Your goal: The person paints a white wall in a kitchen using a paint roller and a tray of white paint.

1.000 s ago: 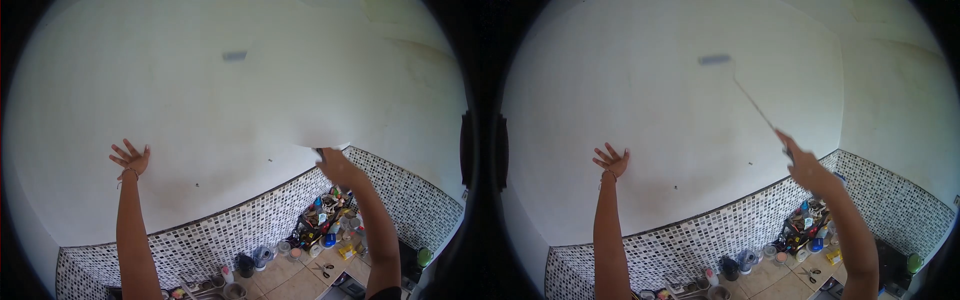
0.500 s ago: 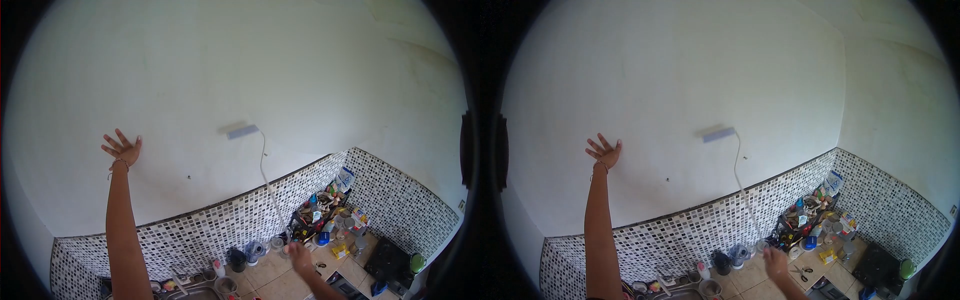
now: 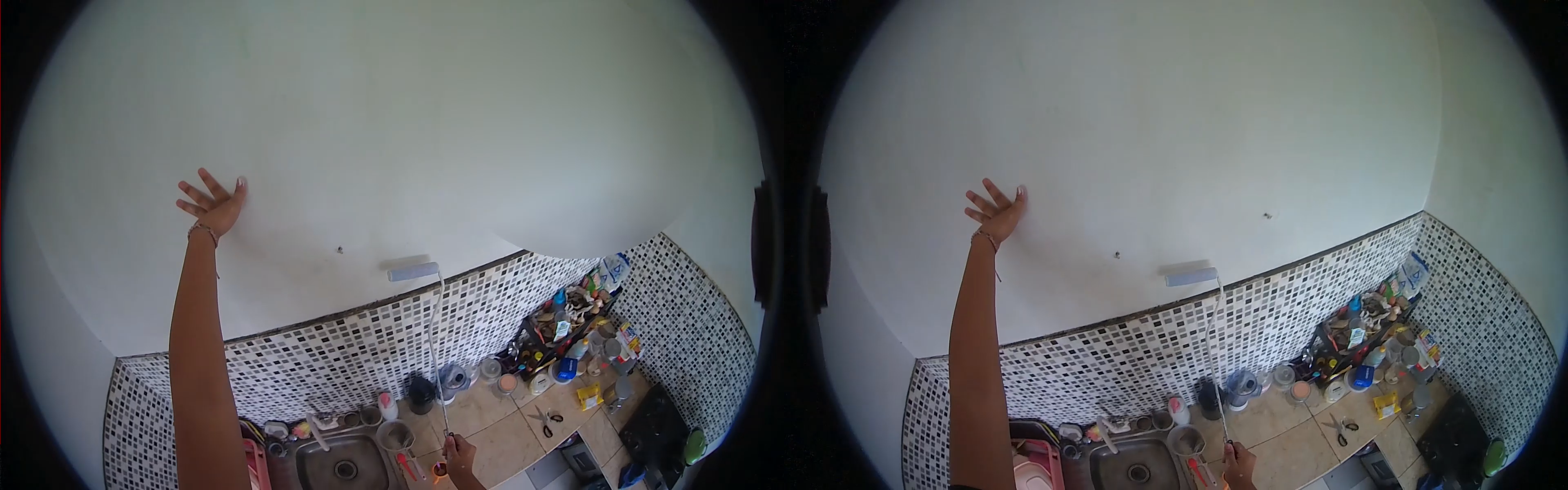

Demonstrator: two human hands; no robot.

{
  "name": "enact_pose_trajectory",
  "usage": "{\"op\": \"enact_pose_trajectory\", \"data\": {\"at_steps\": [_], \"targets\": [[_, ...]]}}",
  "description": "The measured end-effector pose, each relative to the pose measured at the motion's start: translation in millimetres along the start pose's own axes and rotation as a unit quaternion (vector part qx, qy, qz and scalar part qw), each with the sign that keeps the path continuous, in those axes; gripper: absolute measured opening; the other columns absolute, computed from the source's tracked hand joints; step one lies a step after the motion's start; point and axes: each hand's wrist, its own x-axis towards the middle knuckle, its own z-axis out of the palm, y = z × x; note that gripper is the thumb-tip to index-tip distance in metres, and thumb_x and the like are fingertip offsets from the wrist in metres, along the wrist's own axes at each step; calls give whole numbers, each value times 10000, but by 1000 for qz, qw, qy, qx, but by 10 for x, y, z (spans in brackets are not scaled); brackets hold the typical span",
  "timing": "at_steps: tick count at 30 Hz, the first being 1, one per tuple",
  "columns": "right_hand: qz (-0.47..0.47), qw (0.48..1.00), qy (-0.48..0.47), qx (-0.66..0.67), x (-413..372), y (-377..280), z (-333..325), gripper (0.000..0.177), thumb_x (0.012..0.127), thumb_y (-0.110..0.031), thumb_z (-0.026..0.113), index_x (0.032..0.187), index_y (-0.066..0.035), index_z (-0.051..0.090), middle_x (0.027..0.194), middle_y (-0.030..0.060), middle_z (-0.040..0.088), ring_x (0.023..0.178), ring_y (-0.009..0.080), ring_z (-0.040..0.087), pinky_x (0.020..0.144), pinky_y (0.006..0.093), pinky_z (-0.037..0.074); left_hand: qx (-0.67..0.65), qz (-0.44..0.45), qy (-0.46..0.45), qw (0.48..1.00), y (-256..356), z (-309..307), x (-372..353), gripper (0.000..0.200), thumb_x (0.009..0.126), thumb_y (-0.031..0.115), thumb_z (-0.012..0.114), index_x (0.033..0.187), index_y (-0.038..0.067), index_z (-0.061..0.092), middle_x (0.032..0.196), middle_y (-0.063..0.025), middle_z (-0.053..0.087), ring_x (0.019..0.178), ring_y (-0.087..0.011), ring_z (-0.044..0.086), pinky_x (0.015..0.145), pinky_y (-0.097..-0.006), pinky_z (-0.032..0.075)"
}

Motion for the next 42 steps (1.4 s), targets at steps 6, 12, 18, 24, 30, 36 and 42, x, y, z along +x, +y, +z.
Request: {"op": "enact_pose_trajectory", "data": {"at_steps": [6,12,18,24,30,36,42], "targets": [[-15,998,-10,-55,50,144,59,350,957,-273,603,772,25,608,572,46,560,508,116,519,494,291,409,4,-5,-22,1000,-6,-15,36,1130,807,859,281,1520,132,-208,1486,-269,-386,1302,-573,-370,1086,-717,-11],[144,973,-129,126,350,187,125,390,946,-347,610,720,-37,545,550,0,472,461,96,425,451,286,330,6,-1,8,1000,32,-2,-30,1122,812,853,287,1518,140,-216,1488,-266,-385,1307,-564,-372,1090,-712,-12],[143,939,-265,166,790,52,51,489,974,-441,527,676,-54,512,545,-8,447,472,107,424,453,292,326,1,1,9,1000,52,-13,-76,1118,818,845,301,1510,152,-238,1485,-258,-395,1313,-552,-375,1092,-712,1],[-20,993,-120,-12,617,783,352,555,981,-463,486,592,-68,464,510,-10,410,480,107,401,453,316,300,9,2,7,1000,53,-8,-72,1118,819,847,293,1514,142,-225,1488,-270,-382,1304,-562,-377,1091,-711,-4],[-70,993,-86,-35,819,427,436,560,979,-472,466,591,-69,441,513,-11,388,493,104,388,456,323,285,35,-4,-1,999,11,4,17,1118,816,851,279,1519,132,-210,1498,-284,-355,1310,-575,-355,1089,-711,-14],[-121,988,-94,34,1100,-295,637,654,954,-595,463,573,-64,440,502,-15,371,481,106,383,454,332,269,26,4,8,1000,-25,60,38,1139,803,863,285,1521,125,-203,1500,-288,-349,1310,-581,-350,1084,-715,-23],[-20,992,-123,31,457,668,721,690,933,-651,462,546,-81,428,495,-12,384,453,118,373,440,328,260,24,15,35,999,-41,94,72,1137,797,870,282,1525,142,-199,1501,-284,-351,1302,-571,-372,1078,-724,-22]]}}
